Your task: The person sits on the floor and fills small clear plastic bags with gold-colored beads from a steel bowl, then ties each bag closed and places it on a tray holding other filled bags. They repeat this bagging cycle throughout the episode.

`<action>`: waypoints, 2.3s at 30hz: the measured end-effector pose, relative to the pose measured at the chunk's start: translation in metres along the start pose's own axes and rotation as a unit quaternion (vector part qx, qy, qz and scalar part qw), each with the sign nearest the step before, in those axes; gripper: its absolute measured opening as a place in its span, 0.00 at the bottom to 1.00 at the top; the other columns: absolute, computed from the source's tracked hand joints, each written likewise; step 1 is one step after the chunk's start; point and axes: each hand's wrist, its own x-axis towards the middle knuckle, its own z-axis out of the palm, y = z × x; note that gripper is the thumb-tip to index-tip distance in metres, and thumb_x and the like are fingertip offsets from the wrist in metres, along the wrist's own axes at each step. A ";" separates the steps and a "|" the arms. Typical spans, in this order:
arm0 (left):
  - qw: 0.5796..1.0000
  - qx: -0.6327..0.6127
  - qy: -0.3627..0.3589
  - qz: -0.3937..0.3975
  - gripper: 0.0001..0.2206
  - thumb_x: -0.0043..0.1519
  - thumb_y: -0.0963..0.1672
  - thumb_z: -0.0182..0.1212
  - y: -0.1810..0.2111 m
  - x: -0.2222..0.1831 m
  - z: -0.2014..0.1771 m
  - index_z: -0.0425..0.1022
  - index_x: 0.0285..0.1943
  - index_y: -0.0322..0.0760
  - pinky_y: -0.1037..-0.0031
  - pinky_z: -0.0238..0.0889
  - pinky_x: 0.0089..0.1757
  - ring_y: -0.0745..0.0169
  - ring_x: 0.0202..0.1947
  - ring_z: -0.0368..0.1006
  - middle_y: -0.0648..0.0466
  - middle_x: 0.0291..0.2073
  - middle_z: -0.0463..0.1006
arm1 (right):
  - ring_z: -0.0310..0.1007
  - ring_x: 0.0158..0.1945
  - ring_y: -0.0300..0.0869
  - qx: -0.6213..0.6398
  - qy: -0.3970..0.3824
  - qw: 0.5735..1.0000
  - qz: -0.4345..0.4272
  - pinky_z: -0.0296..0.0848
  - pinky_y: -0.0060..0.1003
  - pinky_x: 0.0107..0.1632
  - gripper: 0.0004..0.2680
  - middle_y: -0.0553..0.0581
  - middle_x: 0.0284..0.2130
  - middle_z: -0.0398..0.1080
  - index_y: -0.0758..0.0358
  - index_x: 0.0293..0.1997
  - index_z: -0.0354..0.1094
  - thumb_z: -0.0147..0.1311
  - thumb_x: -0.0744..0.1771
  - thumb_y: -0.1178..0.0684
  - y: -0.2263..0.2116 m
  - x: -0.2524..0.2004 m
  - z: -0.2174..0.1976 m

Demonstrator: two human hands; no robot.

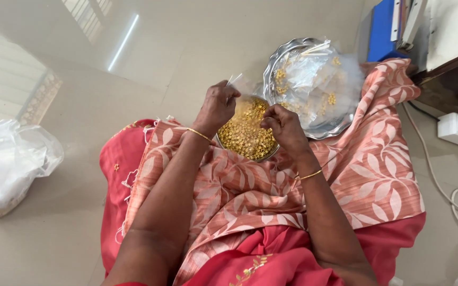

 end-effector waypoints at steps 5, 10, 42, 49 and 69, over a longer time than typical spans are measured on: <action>0.998 -0.038 -0.046 0.017 0.07 0.58 0.36 0.59 -0.005 -0.004 0.007 0.80 0.43 0.28 0.67 0.75 0.36 0.53 0.36 0.78 0.44 0.39 0.79 | 0.83 0.42 0.40 -0.095 0.046 0.986 -0.129 0.83 0.32 0.45 0.05 0.56 0.38 0.79 0.64 0.46 0.73 0.54 0.68 0.61 -0.032 -0.005 -0.008; 0.988 -0.039 -0.092 0.115 0.11 0.59 0.42 0.72 0.029 -0.005 -0.006 0.79 0.47 0.30 0.69 0.77 0.42 0.52 0.42 0.80 0.44 0.44 0.80 | 0.82 0.39 0.44 -0.221 0.077 0.962 -0.139 0.80 0.35 0.42 0.07 0.58 0.37 0.79 0.61 0.48 0.76 0.58 0.67 0.63 -0.059 -0.008 -0.005; 0.986 -0.131 -0.077 -0.076 0.12 0.61 0.45 0.72 -0.006 0.001 0.012 0.83 0.32 0.29 0.71 0.63 0.24 0.70 0.19 0.68 0.53 0.21 0.77 | 0.69 0.26 0.31 -0.056 0.154 0.977 -0.134 0.68 0.29 0.30 0.10 0.52 0.22 0.73 0.68 0.30 0.69 0.57 0.70 0.57 -0.016 -0.003 -0.009; 0.981 -0.159 -0.106 -0.029 0.08 0.59 0.45 0.72 0.002 -0.001 0.010 0.84 0.36 0.33 0.73 0.73 0.32 0.69 0.28 0.77 0.53 0.29 0.82 | 0.70 0.29 0.31 0.196 0.128 0.967 -0.096 0.71 0.26 0.33 0.05 0.51 0.29 0.76 0.63 0.39 0.76 0.57 0.70 0.54 0.016 0.006 0.001; 0.995 -0.093 0.009 0.023 0.08 0.59 0.40 0.73 0.008 -0.002 0.015 0.79 0.30 0.28 0.70 0.67 0.27 0.69 0.22 0.70 0.54 0.24 0.77 | 0.71 0.34 0.33 0.115 0.086 0.988 -0.058 0.75 0.27 0.36 0.07 0.53 0.35 0.75 0.63 0.49 0.74 0.59 0.69 0.54 0.035 0.009 0.007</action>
